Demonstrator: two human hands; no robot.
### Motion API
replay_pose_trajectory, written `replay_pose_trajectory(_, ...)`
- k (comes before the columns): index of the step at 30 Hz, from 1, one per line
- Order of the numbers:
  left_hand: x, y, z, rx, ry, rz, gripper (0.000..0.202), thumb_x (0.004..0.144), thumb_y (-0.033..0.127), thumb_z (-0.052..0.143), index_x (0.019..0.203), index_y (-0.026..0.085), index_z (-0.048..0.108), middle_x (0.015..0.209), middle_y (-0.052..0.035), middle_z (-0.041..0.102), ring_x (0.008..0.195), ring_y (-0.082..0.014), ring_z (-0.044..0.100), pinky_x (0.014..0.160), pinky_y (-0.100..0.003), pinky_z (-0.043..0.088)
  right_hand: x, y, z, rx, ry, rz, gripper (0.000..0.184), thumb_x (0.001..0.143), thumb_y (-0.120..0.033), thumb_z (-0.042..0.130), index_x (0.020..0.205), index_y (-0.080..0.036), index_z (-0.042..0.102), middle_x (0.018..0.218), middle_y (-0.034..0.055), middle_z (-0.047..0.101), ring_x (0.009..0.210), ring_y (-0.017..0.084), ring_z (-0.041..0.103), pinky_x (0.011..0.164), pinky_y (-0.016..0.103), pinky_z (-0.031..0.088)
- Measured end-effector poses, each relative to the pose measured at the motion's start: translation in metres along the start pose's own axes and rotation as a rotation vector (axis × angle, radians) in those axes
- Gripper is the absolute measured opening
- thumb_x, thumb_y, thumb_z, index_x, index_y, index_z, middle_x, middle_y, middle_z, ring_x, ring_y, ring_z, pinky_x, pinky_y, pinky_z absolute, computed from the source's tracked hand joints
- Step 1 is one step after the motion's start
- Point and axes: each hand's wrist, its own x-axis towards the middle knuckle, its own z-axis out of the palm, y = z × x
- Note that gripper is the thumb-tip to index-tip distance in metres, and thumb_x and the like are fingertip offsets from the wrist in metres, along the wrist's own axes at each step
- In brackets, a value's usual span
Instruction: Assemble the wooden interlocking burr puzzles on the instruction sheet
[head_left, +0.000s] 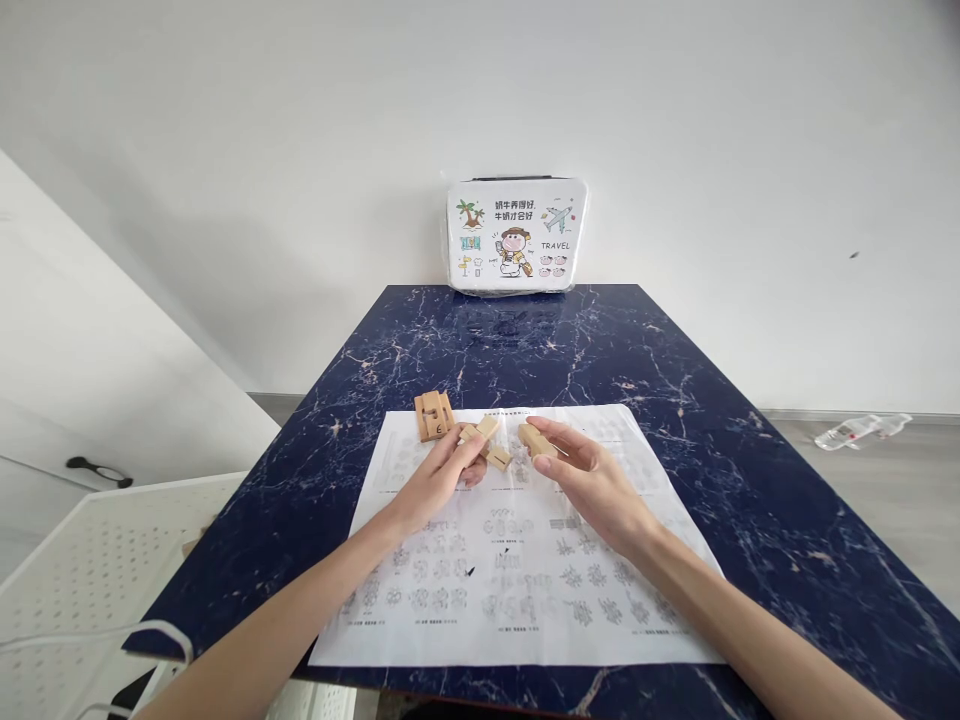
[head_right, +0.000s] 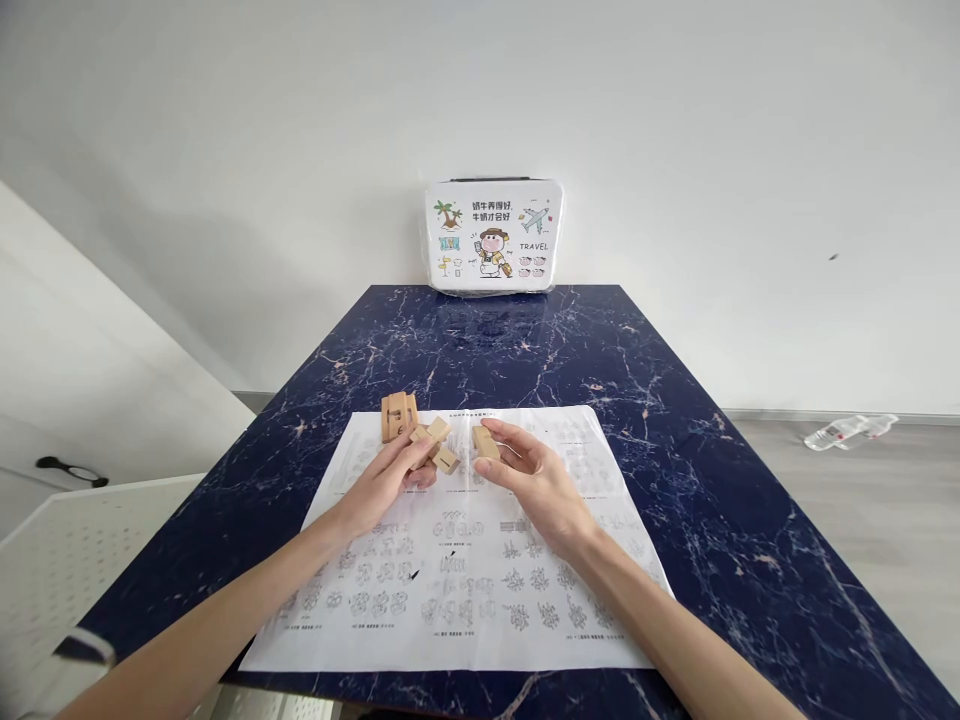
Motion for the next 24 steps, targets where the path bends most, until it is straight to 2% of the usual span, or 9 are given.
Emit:
replay_pose_trajectory(3, -0.0001, 0.0008, 0.0002, 0.023, -0.02, 0.011, 0.038, 0.105, 0.059, 0.055, 0.1, 0.021, 0.055, 0.075, 0.0051, 0.035, 0.065, -0.0124, 0.033, 0.066, -0.03, 0.033, -0.0009, -0.0021, -0.0004, 0.021, -0.033, 0.025, 0.057, 0.077, -0.048, 0.093, 0.129, -0.037, 0.073, 0.148, 0.0046, 0.066, 0.143, 0.036, 0.055, 0.123, 0.06, 0.037)
replay_pose_trajectory(9, -0.001, 0.0082, 0.0046, 0.1, -0.009, 0.017, 0.047, 0.1, 0.064, 0.06, 0.099, 0.017, 0.065, 0.069, 0.0058, 0.036, 0.062, -0.0119, 0.034, 0.062, -0.029, 0.029, -0.0015, -0.0019, -0.0019, 0.11, -0.143, 0.003, 0.054, 0.082, -0.046, 0.091, 0.131, -0.035, 0.073, 0.143, 0.0056, 0.071, 0.136, 0.034, 0.063, 0.125, 0.059, 0.034)
replay_pose_trajectory(12, -0.0014, 0.0096, 0.0043, 0.131, 0.002, 0.02, 0.047, 0.1, 0.063, 0.061, 0.101, 0.017, 0.069, 0.071, 0.0036, 0.045, 0.063, -0.0123, 0.041, 0.063, -0.029, 0.035, -0.0025, -0.0021, -0.0018, 0.118, -0.158, 0.015, 0.054, 0.081, -0.044, 0.092, 0.131, -0.034, 0.073, 0.142, 0.0064, 0.072, 0.134, 0.034, 0.064, 0.126, 0.059, 0.032)
replay_pose_trajectory(15, -0.0007, 0.0075, 0.0025, 0.153, -0.006, 0.026, 0.047, 0.1, 0.063, 0.06, 0.101, 0.017, 0.071, 0.083, -0.0018, 0.059, 0.068, -0.0136, 0.051, 0.066, -0.03, 0.044, -0.0032, -0.0019, -0.0021, 0.114, -0.18, 0.023, 0.056, 0.082, -0.047, 0.092, 0.133, -0.033, 0.072, 0.138, 0.0072, 0.073, 0.137, 0.034, 0.062, 0.127, 0.059, 0.03)
replay_pose_trajectory(18, 0.0003, 0.0055, 0.0018, 0.159, 0.016, 0.015, 0.049, 0.1, 0.065, 0.059, 0.102, 0.017, 0.072, 0.088, -0.0046, 0.065, 0.07, -0.0153, 0.057, 0.065, -0.03, 0.049, -0.003, -0.0006, -0.0027, 0.096, -0.199, 0.022, 0.059, 0.083, -0.052, 0.089, 0.136, -0.034, 0.07, 0.142, 0.0073, 0.071, 0.141, 0.035, 0.058, 0.127, 0.06, 0.029)
replay_pose_trajectory(21, 0.0003, 0.0062, 0.0029, 0.164, 0.037, -0.001, 0.05, 0.099, 0.066, 0.059, 0.096, 0.017, 0.071, 0.083, -0.0037, 0.065, 0.066, -0.0142, 0.056, 0.063, -0.029, 0.048, -0.0025, -0.0002, -0.0024, 0.07, -0.178, 0.004, 0.059, 0.081, -0.054, 0.09, 0.134, -0.035, 0.07, 0.146, 0.0071, 0.068, 0.142, 0.035, 0.056, 0.126, 0.06, 0.031)
replay_pose_trajectory(24, -0.0001, 0.0081, 0.0043, 0.176, 0.031, 0.003, 0.05, 0.1, 0.066, 0.059, 0.091, 0.017, 0.069, 0.077, -0.0013, 0.061, 0.063, -0.0127, 0.053, 0.062, -0.028, 0.046, -0.003, -0.0025, -0.0008, 0.047, -0.157, 0.013, 0.055, 0.077, -0.054, 0.092, 0.124, -0.033, 0.073, 0.141, 0.0076, 0.07, 0.139, 0.035, 0.058, 0.124, 0.06, 0.033)
